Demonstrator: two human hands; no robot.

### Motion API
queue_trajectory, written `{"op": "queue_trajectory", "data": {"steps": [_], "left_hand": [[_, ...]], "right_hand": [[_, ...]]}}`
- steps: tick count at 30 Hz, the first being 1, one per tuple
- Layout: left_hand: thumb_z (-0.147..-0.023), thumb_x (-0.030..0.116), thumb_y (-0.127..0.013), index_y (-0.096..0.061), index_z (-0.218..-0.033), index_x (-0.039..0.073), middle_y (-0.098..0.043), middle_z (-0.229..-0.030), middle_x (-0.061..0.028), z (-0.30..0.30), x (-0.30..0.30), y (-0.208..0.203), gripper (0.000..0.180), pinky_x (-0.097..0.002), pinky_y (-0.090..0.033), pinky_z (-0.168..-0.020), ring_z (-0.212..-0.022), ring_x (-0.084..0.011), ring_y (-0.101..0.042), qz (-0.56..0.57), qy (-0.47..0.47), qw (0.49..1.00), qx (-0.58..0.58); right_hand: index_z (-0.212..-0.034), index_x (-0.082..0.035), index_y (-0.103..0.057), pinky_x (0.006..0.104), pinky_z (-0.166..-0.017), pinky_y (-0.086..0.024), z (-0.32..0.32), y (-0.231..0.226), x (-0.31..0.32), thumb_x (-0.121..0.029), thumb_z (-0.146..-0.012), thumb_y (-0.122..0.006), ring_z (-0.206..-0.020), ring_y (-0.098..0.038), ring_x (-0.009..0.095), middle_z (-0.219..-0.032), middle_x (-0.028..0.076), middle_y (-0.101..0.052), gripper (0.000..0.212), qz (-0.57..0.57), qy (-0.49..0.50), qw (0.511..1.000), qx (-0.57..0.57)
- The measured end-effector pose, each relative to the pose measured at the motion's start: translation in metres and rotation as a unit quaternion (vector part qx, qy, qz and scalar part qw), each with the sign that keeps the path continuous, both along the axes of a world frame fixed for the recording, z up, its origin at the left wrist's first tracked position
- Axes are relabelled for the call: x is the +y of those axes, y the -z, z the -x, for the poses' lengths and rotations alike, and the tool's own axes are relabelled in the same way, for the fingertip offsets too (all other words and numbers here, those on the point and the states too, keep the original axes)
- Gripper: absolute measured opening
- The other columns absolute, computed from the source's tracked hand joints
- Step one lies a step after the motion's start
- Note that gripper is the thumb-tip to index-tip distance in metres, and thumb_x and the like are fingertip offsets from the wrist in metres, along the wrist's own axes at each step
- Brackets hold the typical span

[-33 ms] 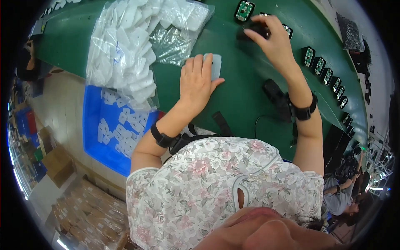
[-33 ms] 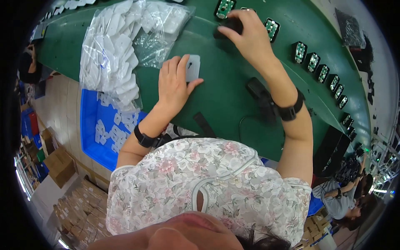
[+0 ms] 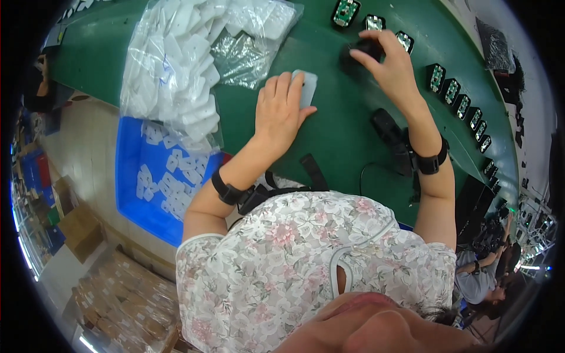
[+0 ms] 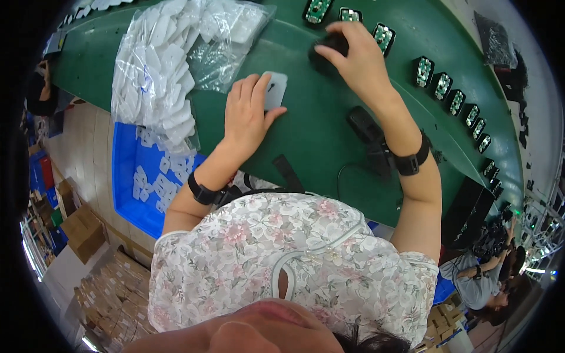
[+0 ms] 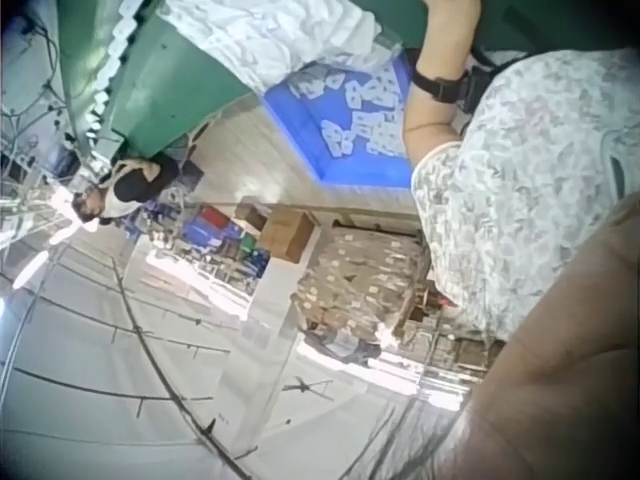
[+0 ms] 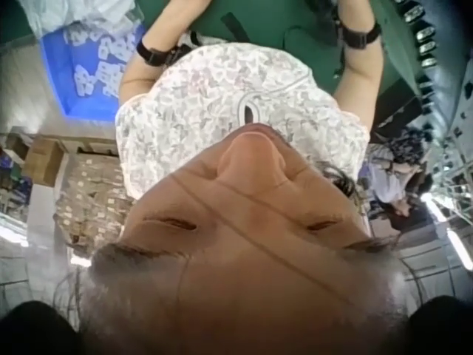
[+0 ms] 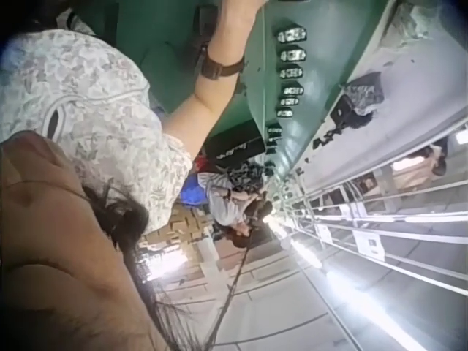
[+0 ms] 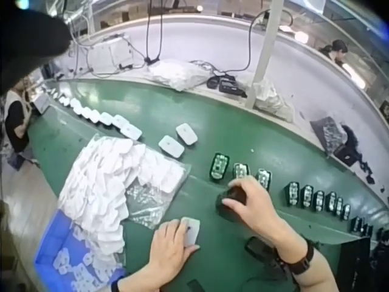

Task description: The person assembles electronic devices by picking up a white plastic cover, inserting a small black component into it, and pressing the cover onto a black base. They repeat this process, occasionally reaching into a blue bin for more covers and placing the assembled units on the green workbench.

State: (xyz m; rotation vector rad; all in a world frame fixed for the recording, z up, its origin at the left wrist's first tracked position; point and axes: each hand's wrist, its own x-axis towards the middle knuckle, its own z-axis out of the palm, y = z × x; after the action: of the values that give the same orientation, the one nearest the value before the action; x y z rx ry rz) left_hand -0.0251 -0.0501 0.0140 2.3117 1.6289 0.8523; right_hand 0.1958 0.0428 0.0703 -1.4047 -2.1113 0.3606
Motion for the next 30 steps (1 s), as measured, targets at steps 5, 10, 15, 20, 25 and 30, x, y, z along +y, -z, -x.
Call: {"op": "queue_trajectory", "data": {"steps": [5, 10, 15, 20, 25, 30], "left_hand": [[-0.070, 0.004, -0.069, -0.052, -0.123, 0.005, -0.058, -0.112, -0.0115, 0.012, 0.026, 0.022, 0.056, -0.0384, -0.042, -0.085, -0.108, -0.0275, -0.052, -0.025, 0.150, 0.985, -0.085], [-0.079, -0.005, -0.060, -0.052, -0.129, 0.009, -0.059, -0.117, -0.0121, 0.022, 0.025, 0.024, 0.053, -0.0379, -0.046, -0.091, -0.107, -0.0311, -0.056, 0.064, 0.122, 0.962, -0.237], [-0.078, -0.011, -0.052, -0.055, -0.127, 0.009, -0.057, -0.128, -0.0095, 0.026, 0.018, 0.026, 0.053, -0.0358, -0.045, -0.095, -0.116, -0.0282, -0.054, 0.058, 0.126, 0.957, -0.256], [-0.077, -0.011, -0.046, -0.057, -0.126, 0.010, -0.056, -0.132, -0.0057, 0.029, 0.016, 0.029, 0.054, -0.0359, -0.044, -0.097, -0.120, -0.0270, -0.053, 0.030, 0.151, 0.976, -0.152], [-0.077, -0.007, -0.049, -0.058, -0.126, 0.010, -0.055, -0.133, -0.0043, 0.029, 0.008, 0.027, 0.052, -0.0351, -0.044, -0.095, -0.121, -0.0240, -0.053, -0.006, 0.148, 0.987, -0.063], [-0.076, 0.003, -0.060, -0.057, -0.125, 0.006, -0.056, -0.131, -0.0074, 0.024, 0.005, 0.021, 0.049, -0.0347, -0.046, -0.091, -0.116, -0.0229, -0.056, -0.060, 0.147, 0.987, -0.002]], "right_hand": [[-0.114, -0.004, -0.059, 0.0333, -0.082, -0.049, -0.024, 0.023, -0.032, -0.006, -0.080, -0.068, -0.097, -0.062, 0.026, -0.108, 0.011, -0.062, 0.035, 0.051, -0.044, 0.995, -0.080], [-0.117, -0.006, -0.060, 0.0354, -0.084, -0.050, 0.008, 0.014, -0.050, -0.008, -0.079, -0.070, -0.100, -0.061, 0.028, -0.110, 0.011, -0.063, 0.040, 0.013, -0.100, 0.994, -0.034], [-0.116, -0.008, -0.060, 0.0369, -0.082, -0.050, 0.034, 0.018, -0.058, -0.012, -0.079, -0.069, -0.099, -0.060, 0.028, -0.109, 0.010, -0.063, 0.038, 0.012, -0.134, 0.988, -0.078], [-0.115, -0.008, -0.060, 0.0353, -0.081, -0.050, 0.043, 0.025, -0.065, -0.011, -0.078, -0.069, -0.098, -0.059, 0.026, -0.109, 0.008, -0.062, 0.039, 0.023, -0.135, 0.982, -0.133], [-0.116, -0.009, -0.060, 0.0345, -0.080, -0.051, 0.046, 0.031, -0.076, -0.008, -0.075, -0.070, -0.097, -0.060, 0.025, -0.109, 0.006, -0.062, 0.043, -0.038, -0.126, 0.978, -0.164], [-0.115, -0.007, -0.062, 0.0343, -0.079, -0.051, 0.042, 0.020, -0.073, -0.011, -0.074, -0.072, -0.094, -0.060, 0.026, -0.105, 0.007, -0.064, 0.042, 0.010, -0.124, 0.985, -0.116]]}}
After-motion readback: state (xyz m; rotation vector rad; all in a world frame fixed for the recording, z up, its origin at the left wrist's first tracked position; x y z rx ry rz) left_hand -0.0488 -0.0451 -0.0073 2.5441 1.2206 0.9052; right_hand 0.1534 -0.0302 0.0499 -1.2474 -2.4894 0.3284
